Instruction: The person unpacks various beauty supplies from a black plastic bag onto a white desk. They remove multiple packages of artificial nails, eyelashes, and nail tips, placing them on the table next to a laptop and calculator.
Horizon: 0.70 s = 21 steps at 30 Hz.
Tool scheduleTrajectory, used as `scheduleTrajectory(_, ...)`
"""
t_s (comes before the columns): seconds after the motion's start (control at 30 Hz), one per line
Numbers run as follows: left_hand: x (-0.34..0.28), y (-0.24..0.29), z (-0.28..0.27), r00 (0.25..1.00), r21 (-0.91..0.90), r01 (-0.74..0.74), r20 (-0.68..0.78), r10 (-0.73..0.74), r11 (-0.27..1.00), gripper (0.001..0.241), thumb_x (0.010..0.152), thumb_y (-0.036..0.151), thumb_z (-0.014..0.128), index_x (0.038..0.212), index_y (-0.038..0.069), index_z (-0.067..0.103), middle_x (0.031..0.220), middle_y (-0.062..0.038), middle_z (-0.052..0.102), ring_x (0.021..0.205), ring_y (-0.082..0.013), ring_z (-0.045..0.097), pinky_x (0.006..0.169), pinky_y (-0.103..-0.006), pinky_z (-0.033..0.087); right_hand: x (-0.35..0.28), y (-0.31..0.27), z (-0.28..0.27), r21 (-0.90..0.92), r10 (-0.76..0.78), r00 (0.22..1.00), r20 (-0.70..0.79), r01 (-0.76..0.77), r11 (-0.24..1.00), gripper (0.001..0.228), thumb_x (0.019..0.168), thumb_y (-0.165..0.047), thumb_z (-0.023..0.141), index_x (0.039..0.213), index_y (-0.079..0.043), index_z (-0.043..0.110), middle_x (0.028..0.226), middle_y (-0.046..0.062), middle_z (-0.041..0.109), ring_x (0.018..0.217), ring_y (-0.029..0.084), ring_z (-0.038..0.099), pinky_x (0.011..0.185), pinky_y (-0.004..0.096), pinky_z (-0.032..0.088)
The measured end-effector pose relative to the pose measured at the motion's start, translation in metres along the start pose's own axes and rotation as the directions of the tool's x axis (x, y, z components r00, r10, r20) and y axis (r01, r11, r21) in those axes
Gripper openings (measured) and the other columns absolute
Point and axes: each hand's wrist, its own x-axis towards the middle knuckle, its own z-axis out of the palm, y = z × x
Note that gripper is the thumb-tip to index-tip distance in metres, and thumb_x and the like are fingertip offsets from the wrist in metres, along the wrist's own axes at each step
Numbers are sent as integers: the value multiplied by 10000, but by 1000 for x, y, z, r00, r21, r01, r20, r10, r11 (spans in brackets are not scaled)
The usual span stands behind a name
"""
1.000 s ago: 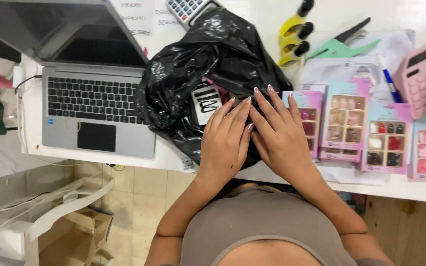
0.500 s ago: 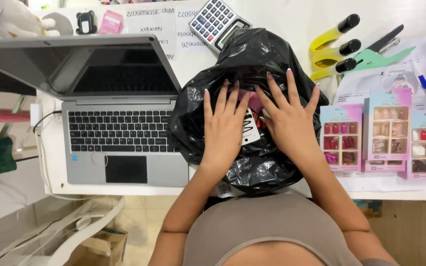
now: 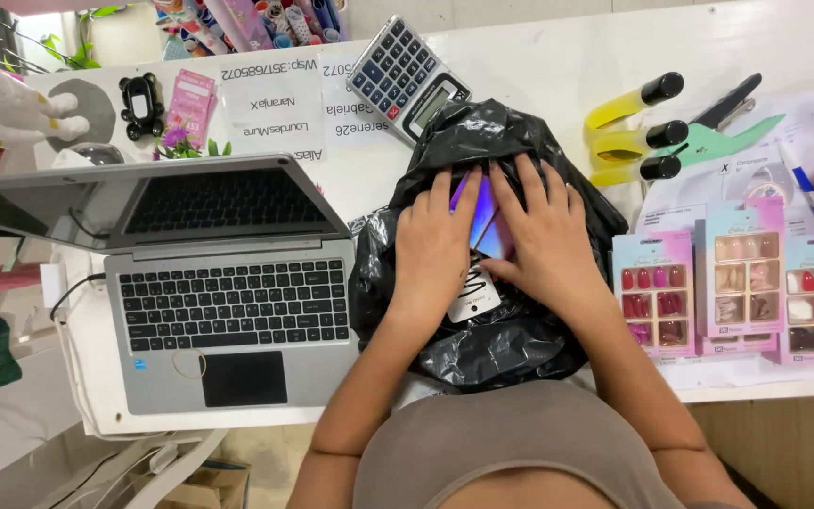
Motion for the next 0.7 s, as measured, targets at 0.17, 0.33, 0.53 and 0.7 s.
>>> scheduleTrajectory(0.17, -12, -5, -25, 988, -127, 17, 153, 3, 992, 532, 950, 118, 464, 1478, 175, 499, 1213, -114, 595, 820, -295, 635, 682, -413, 469, -12, -3, 2, -21, -52, 998, 18, 53, 998, 1277, 539, -504, 895, 1622, -155, 314, 1566, 176, 330, 1392, 450, 377, 1083, 624, 353)
scheduleTrajectory(0.33, -20, 0, -50, 983, -86, 1, 181, 14, 996, 408, 1031, 208, 455, 1426, 175, 557, 1025, -57, 646, 844, -251, 632, 733, -385, 449, -33, 0, -20, 225, -138, 990, 33, 128, 966, 989, 662, -302, 790, 1524, -61, 369, 1573, 239, 385, 1434, 511, 386, 1138, 751, 166)
scheduleTrajectory(0.53, -35, 12, -84, 986, -256, -55, 137, 93, 965, 644, 939, 596, 580, 1324, 81, 628, 1050, -156, 658, 1045, -350, 639, 824, -455, 496, -57, 6, -29, 151, -252, 920, -299, 306, 940, 531, 926, -190, 673, 1448, -115, 607, 1524, 161, 573, 1477, 423, 433, 1192, 718, 107)
scheduleTrajectory(0.7, -45, 24, -113, 984, -343, -150, 39, 173, 927, 288, 964, 304, 636, 1216, 179, 697, 1175, -78, 641, 1174, -317, 614, 881, -426, 502, -81, 13, -47, 261, -310, 824, -475, 468, 844, 385, 953, -235, 701, 1328, -152, 681, 1506, 93, 598, 1432, 339, 520, 1239, 614, 197)
